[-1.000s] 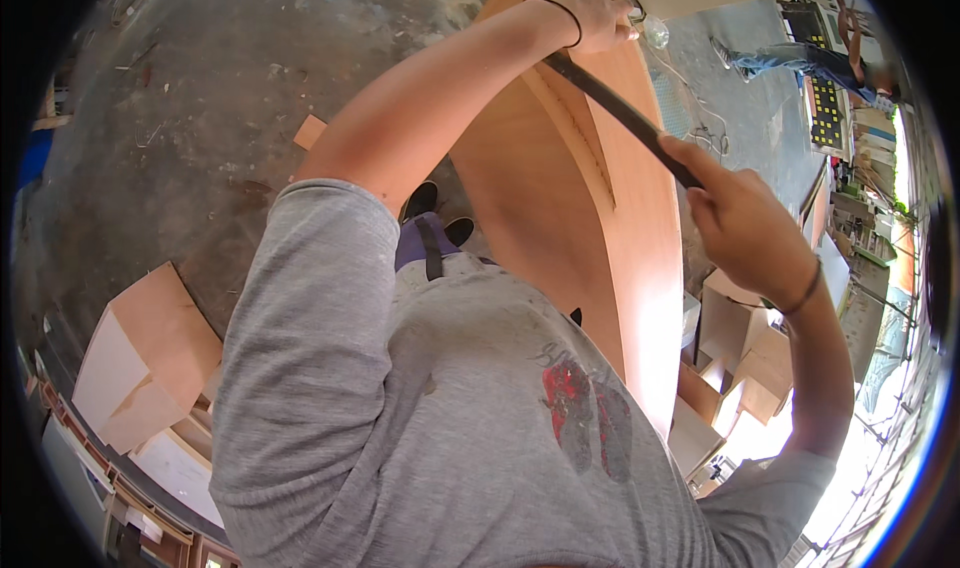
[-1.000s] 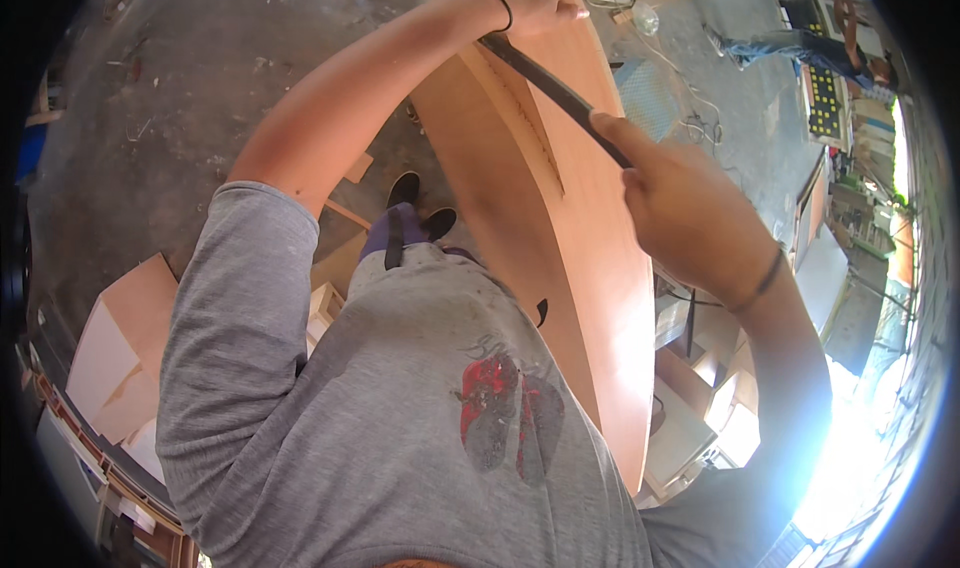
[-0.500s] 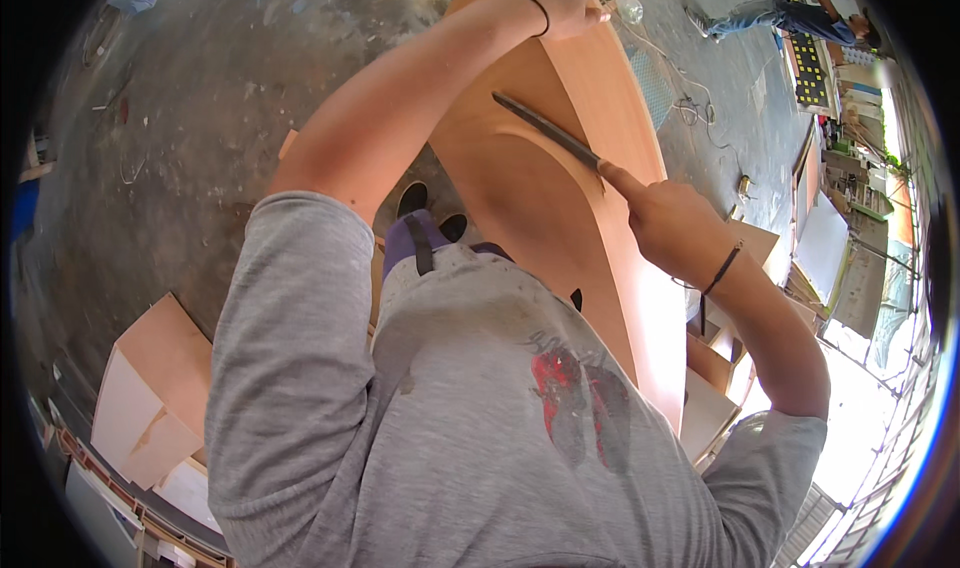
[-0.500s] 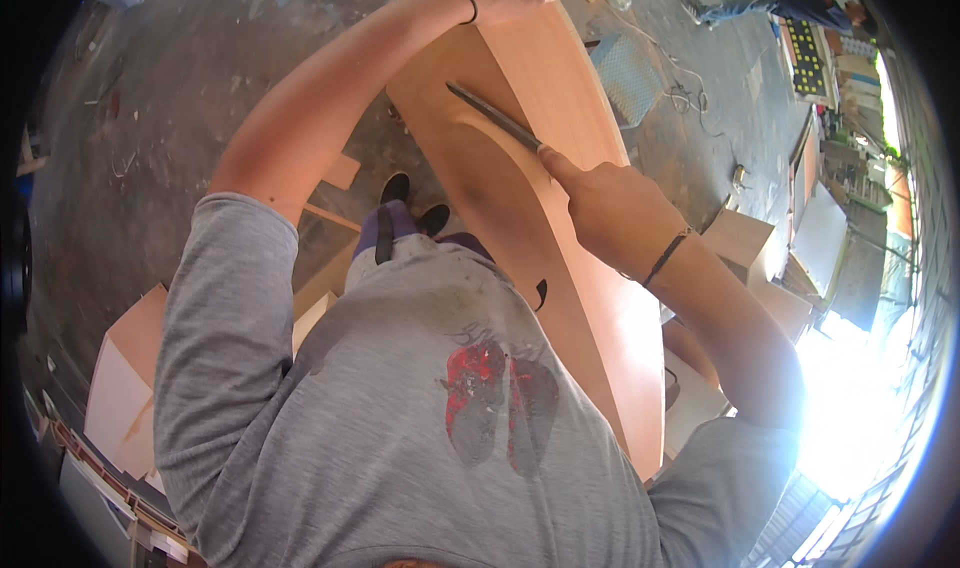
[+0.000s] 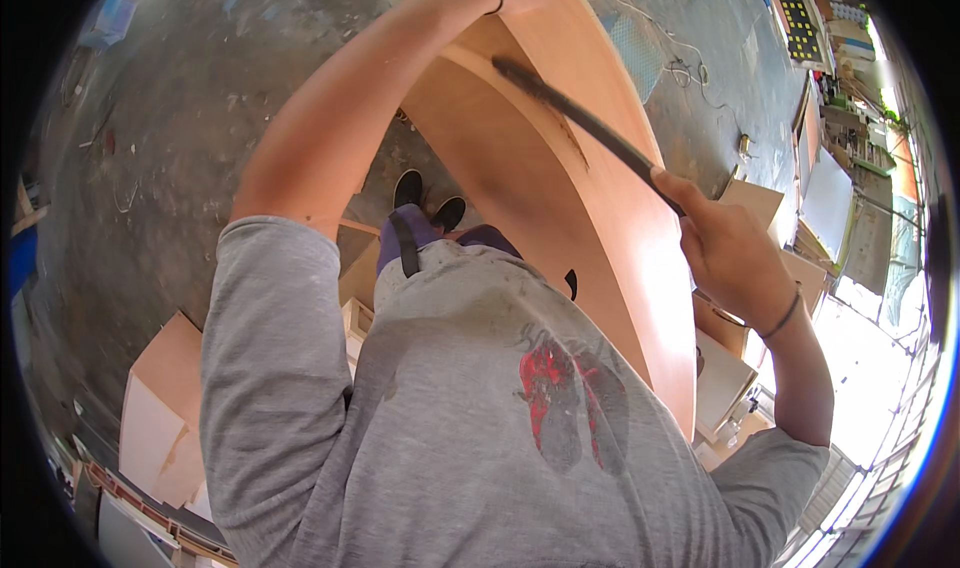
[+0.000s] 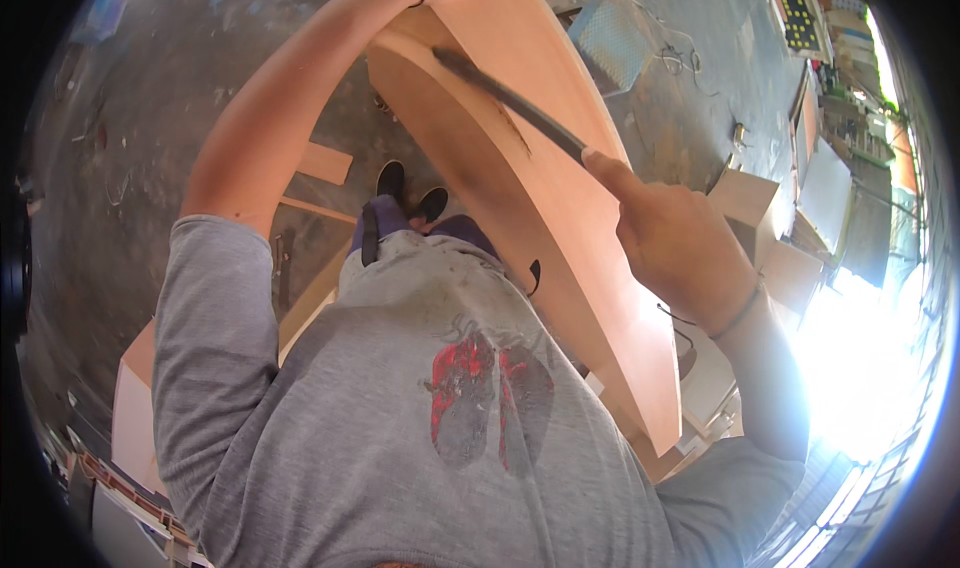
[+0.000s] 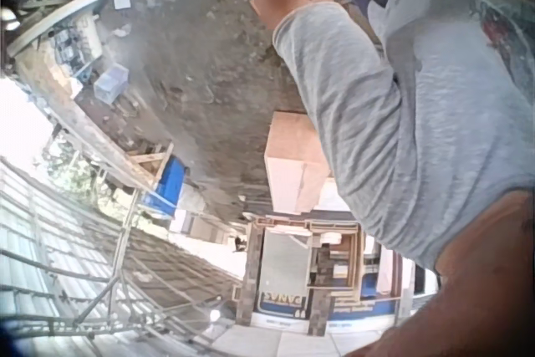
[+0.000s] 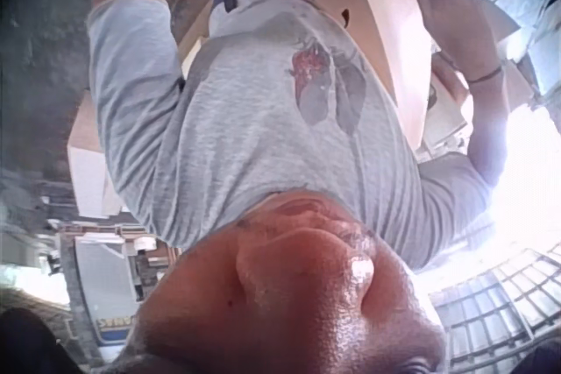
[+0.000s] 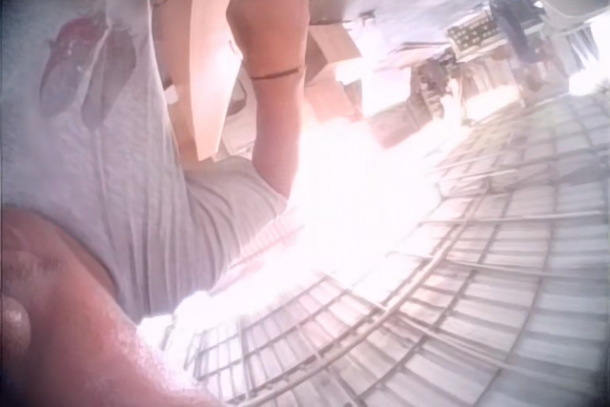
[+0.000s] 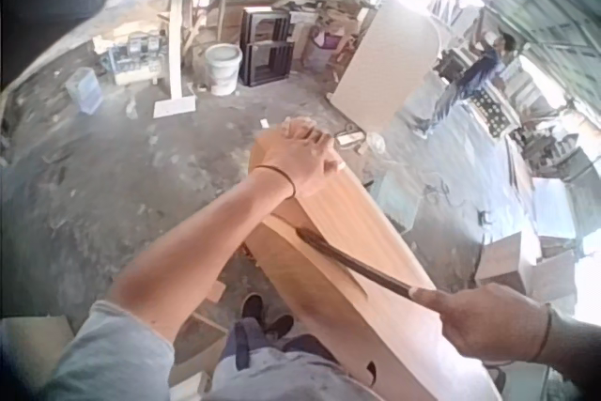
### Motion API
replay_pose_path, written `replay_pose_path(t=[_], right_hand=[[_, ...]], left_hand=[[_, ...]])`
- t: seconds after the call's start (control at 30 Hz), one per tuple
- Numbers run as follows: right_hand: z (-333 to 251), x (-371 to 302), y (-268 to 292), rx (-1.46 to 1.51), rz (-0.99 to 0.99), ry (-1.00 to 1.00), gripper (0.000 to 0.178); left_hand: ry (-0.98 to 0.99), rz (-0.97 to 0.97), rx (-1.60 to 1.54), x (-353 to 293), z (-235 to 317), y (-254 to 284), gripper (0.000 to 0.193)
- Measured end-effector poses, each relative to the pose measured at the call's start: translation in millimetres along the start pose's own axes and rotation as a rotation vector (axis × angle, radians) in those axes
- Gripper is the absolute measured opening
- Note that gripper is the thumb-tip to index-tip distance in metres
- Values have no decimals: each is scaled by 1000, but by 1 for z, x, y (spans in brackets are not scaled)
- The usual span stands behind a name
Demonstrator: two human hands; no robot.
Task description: The person sands the edge of a curved wooden furniture piece using a hand saw and then switches to a small block of sandpaper to smooth the surface.
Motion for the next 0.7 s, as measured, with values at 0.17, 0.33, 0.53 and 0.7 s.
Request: replay_pose_path(t=[0.17,0.33,0.53,0.7], right_hand=[[10,38,-46,-52,-23,5,53],[29,0,-33,10,54,16,56],[32,24,-79,-17,-71,-67,54],[46,-24,-65,-31,20,-67,51]], left_hand=[[32,27,0,10,-9,-10,57],[67,-61,-60,-1,-17,0,58],[-8,71,12,14,-13,-17,58],[-3,65,20,8,-29,-17,58]])
Point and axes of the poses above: each hand's wrist, its own x-axis towards the middle knuckle, its own y-axis out of the back of the hand, z = x × y, the point moved 5 cm from there along x, towards the middle knuckle, and after that the axes turned 12 degrees about -z, right-handed, at the moved point
